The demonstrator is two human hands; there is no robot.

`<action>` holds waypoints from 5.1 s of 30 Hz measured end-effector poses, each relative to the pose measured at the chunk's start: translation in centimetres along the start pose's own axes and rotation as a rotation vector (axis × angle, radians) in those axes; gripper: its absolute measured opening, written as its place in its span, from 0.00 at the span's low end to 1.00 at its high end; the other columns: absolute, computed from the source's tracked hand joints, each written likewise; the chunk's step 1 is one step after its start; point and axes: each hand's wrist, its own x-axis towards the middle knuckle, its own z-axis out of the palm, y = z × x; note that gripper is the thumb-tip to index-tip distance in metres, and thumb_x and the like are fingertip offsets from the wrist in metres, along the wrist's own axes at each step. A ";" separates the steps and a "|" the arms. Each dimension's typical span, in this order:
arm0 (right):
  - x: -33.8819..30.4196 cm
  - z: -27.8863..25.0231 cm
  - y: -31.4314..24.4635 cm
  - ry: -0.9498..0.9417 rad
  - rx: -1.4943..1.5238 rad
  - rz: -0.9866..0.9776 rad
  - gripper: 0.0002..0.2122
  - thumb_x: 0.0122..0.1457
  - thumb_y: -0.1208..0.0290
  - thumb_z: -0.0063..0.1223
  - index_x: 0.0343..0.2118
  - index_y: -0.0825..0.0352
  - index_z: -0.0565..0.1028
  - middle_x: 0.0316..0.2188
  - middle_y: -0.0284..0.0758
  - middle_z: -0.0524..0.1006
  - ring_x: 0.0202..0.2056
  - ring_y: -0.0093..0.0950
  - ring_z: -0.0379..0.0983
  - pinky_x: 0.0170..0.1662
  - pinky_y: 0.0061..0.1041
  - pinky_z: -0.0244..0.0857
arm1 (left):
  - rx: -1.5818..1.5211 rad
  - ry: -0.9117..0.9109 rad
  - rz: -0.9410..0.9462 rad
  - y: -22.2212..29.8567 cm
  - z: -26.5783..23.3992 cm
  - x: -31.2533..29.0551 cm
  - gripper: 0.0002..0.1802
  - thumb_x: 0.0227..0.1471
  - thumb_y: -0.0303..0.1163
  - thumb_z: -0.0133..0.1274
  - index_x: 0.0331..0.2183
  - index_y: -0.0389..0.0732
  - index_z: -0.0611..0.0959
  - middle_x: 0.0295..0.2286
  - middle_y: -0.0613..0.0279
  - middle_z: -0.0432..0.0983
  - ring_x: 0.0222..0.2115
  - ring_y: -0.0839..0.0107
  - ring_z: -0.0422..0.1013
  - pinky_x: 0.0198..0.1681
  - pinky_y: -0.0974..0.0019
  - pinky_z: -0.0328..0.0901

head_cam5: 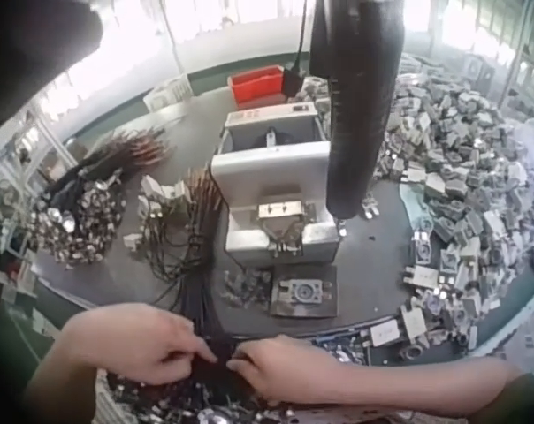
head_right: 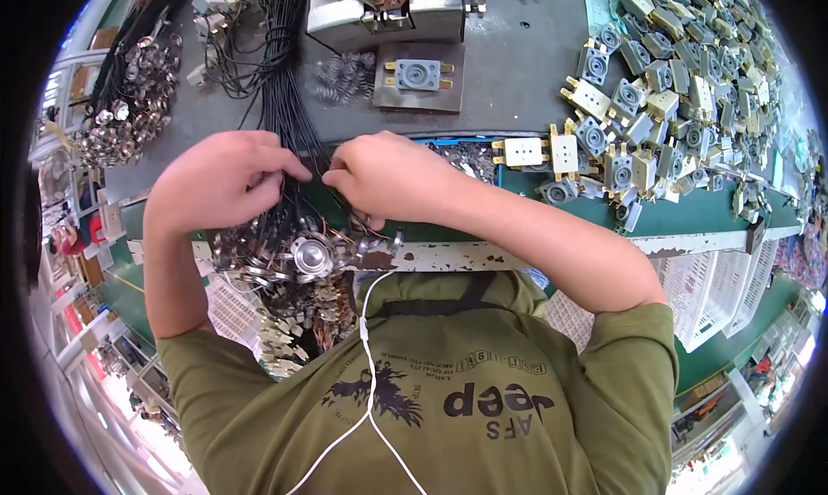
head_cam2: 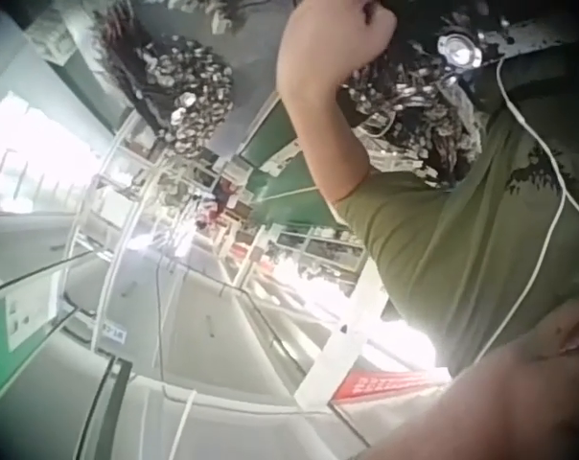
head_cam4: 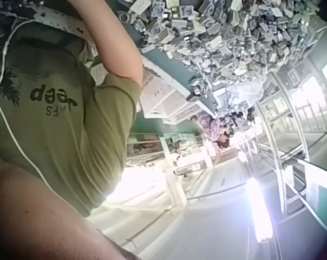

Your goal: Assembling or processing electronic components on a production line using a handheld power tool and a fixture.

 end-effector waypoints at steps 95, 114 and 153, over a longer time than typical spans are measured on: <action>-8.3 -3.7 5.1 0.585 -0.109 -0.241 0.17 0.58 0.75 0.66 0.51 0.64 0.78 0.28 0.29 0.81 0.24 0.15 0.67 0.29 0.19 0.64 | 0.290 0.622 0.332 1.7 1.2 11.9 0.07 0.53 0.30 0.60 0.32 0.40 0.78 0.28 0.60 0.76 0.32 0.59 0.76 0.35 0.57 0.71; -8.5 -5.5 4.1 0.506 0.224 -0.350 0.24 0.68 0.77 0.53 0.65 0.70 0.64 0.54 0.43 0.77 0.51 0.26 0.77 0.54 0.26 0.73 | 0.073 0.473 0.345 3.0 -0.4 7.4 0.07 0.55 0.28 0.58 0.37 0.38 0.83 0.30 0.56 0.78 0.34 0.55 0.76 0.38 0.55 0.70; -7.7 -5.8 2.3 0.468 0.206 -0.355 0.17 0.65 0.75 0.60 0.55 0.71 0.74 0.39 0.40 0.83 0.39 0.24 0.81 0.45 0.24 0.76 | 0.185 0.714 0.377 1.9 1.6 7.1 0.10 0.51 0.30 0.64 0.36 0.40 0.83 0.26 0.59 0.76 0.30 0.58 0.75 0.33 0.58 0.70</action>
